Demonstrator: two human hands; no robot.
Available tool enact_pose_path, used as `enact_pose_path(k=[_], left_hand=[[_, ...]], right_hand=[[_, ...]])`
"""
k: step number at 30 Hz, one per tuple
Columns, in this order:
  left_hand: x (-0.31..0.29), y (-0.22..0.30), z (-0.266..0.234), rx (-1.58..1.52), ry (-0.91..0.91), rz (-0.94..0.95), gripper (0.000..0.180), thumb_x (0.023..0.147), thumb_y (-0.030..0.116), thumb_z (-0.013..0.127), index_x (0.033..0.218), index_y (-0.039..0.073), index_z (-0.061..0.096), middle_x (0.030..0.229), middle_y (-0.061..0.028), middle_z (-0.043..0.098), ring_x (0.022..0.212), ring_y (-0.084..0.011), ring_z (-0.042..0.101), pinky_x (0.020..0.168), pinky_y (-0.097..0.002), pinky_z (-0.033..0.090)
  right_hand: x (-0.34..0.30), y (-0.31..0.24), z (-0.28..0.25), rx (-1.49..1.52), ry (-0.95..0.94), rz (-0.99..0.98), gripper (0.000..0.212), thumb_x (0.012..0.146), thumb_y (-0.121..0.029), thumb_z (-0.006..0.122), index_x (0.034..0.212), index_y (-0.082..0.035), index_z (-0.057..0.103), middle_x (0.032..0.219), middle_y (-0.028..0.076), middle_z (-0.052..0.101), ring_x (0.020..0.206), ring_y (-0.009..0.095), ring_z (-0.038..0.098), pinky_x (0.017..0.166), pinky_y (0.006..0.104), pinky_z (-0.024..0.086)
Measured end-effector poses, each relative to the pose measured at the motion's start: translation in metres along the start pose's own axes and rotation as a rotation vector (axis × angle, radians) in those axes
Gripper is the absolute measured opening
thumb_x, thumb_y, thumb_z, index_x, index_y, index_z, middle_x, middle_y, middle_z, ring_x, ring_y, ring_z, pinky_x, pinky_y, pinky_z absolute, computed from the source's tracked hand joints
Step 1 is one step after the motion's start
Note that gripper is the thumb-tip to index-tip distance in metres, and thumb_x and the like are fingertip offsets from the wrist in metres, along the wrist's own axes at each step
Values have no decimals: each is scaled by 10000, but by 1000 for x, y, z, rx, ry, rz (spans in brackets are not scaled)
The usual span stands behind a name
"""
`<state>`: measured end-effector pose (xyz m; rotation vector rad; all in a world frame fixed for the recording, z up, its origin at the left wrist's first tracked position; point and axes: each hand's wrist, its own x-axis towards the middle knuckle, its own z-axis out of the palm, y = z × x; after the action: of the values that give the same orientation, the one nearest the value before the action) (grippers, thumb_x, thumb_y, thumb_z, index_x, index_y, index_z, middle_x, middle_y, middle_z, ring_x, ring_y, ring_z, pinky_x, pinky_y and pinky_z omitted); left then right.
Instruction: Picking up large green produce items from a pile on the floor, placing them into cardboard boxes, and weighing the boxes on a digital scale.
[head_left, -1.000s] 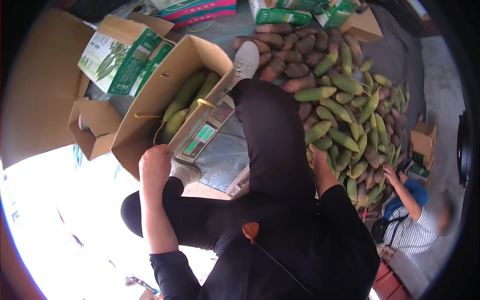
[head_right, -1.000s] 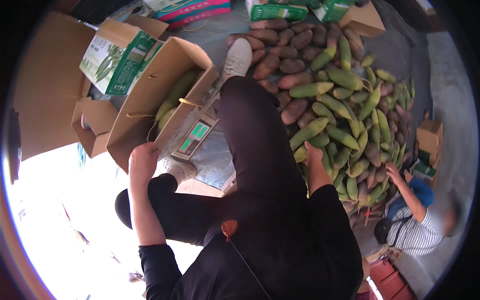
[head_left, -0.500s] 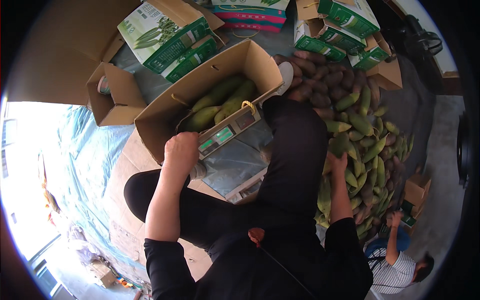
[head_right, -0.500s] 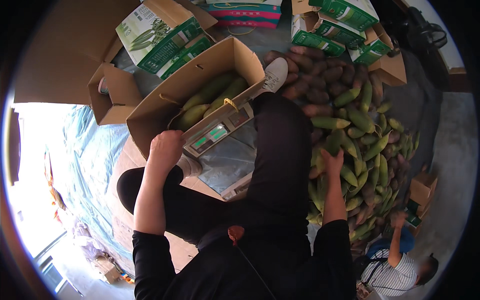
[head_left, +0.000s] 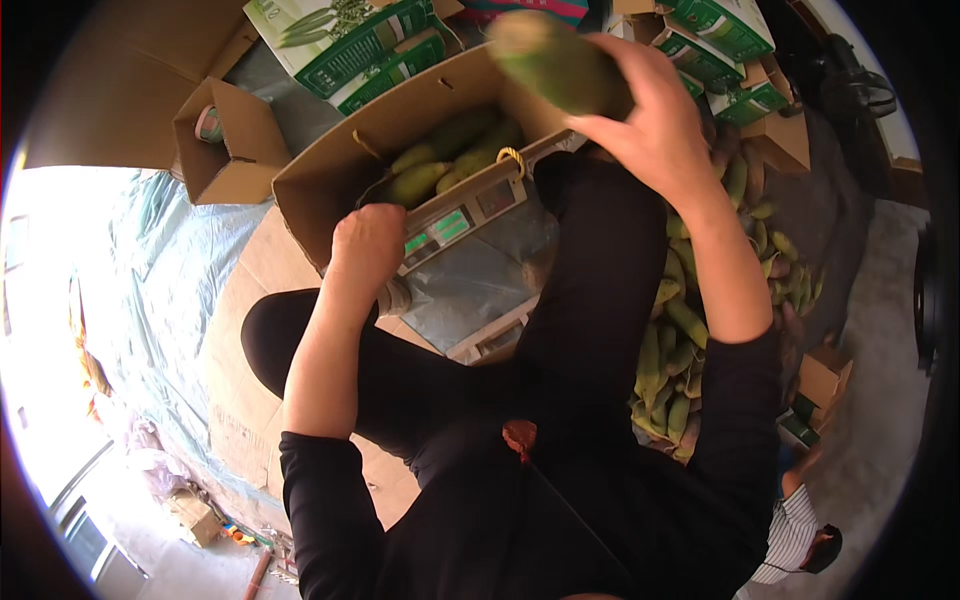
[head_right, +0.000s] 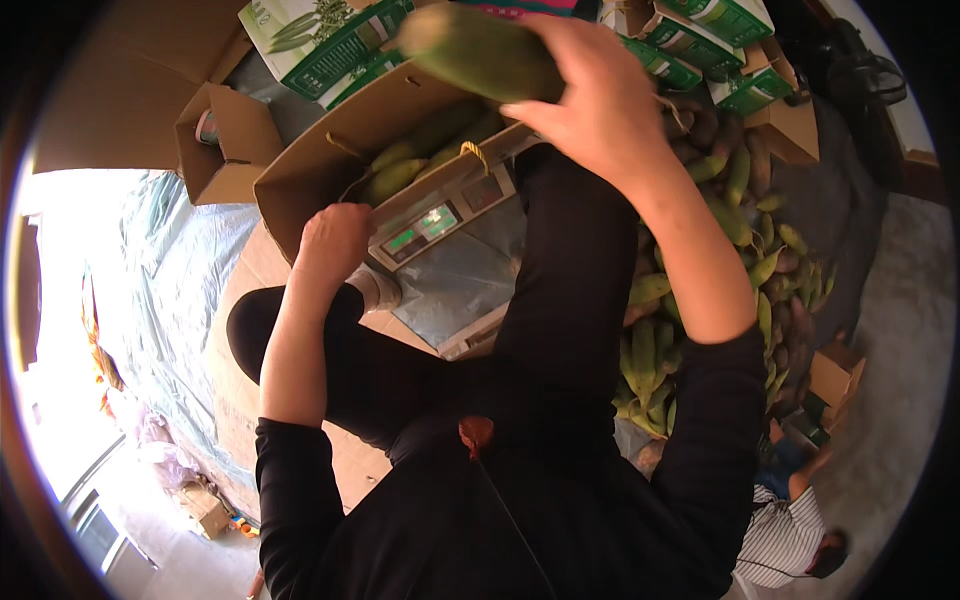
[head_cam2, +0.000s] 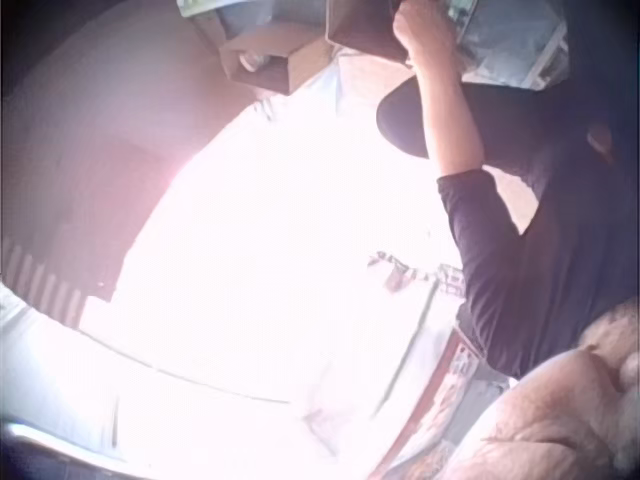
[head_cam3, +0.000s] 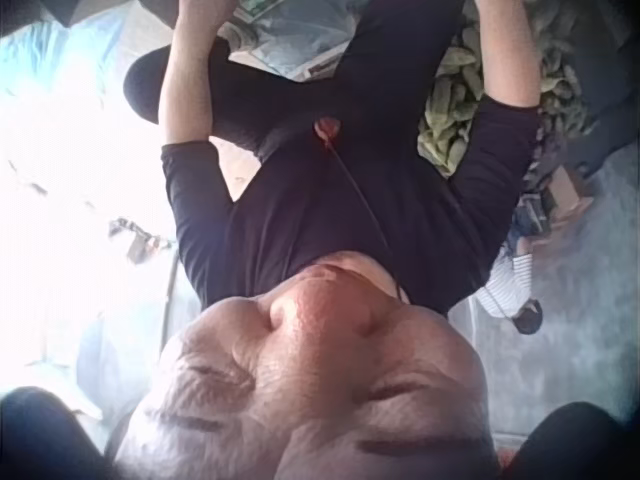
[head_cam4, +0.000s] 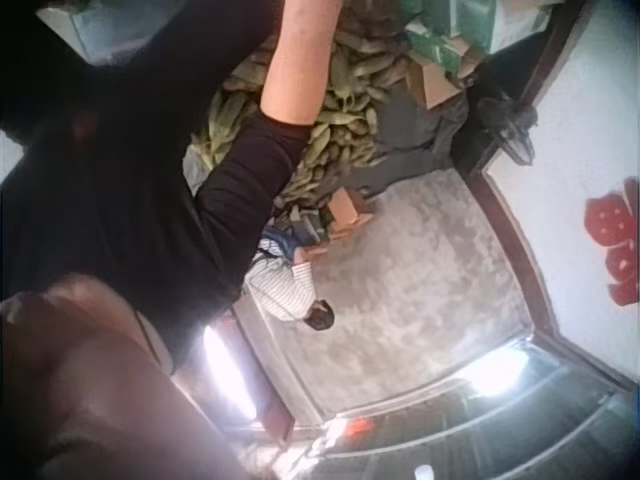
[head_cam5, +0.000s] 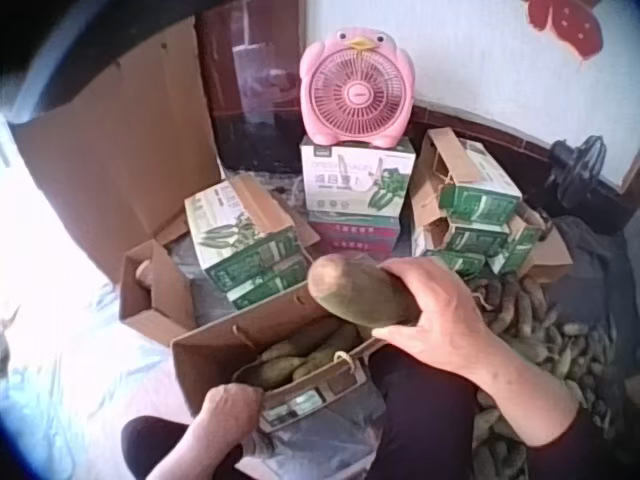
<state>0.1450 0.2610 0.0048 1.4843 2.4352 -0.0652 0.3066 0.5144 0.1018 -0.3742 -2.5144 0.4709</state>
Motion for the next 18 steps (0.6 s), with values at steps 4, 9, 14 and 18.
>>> enact_pose_path(k=[4, 9, 14, 18], left_hand=[[2, -2, 1, -63, -63, -27, 126, 788, 147, 578, 802, 37, 640, 780, -182, 637, 815, -349, 629, 720, -442, 504], [5, 0, 0, -14, -106, -38, 139, 800, 136, 548, 817, 31, 638, 808, -186, 637, 838, -355, 626, 733, -446, 501], [5, 2, -4, -46, -99, -8, 148, 795, 151, 557, 842, 42, 645, 829, -181, 640, 850, -359, 618, 745, -457, 492], [-3, -3, -11, -38, -29, 3, 117, 787, 151, 576, 838, 72, 647, 808, -162, 644, 794, -344, 633, 701, -447, 510]], right_hand=[[29, -44, 43, -183, 110, -316, 271, 824, -171, 660, 1013, 4, 579, 861, 115, 642, 810, 235, 621, 739, 288, 481], [24, -49, 108, -117, -256, -161, 566, 663, -182, 764, 1180, -132, 539, 1110, 20, 596, 1062, 218, 538, 849, 379, 422], [17, -34, 107, 50, -190, -153, 483, 723, -275, 732, 1147, -140, 546, 971, 48, 646, 992, 238, 595, 741, 406, 484], [-8, -1, 37, 326, -101, 59, 335, 802, -148, 671, 1082, -1, 559, 937, 155, 647, 887, 274, 633, 788, 333, 492]])
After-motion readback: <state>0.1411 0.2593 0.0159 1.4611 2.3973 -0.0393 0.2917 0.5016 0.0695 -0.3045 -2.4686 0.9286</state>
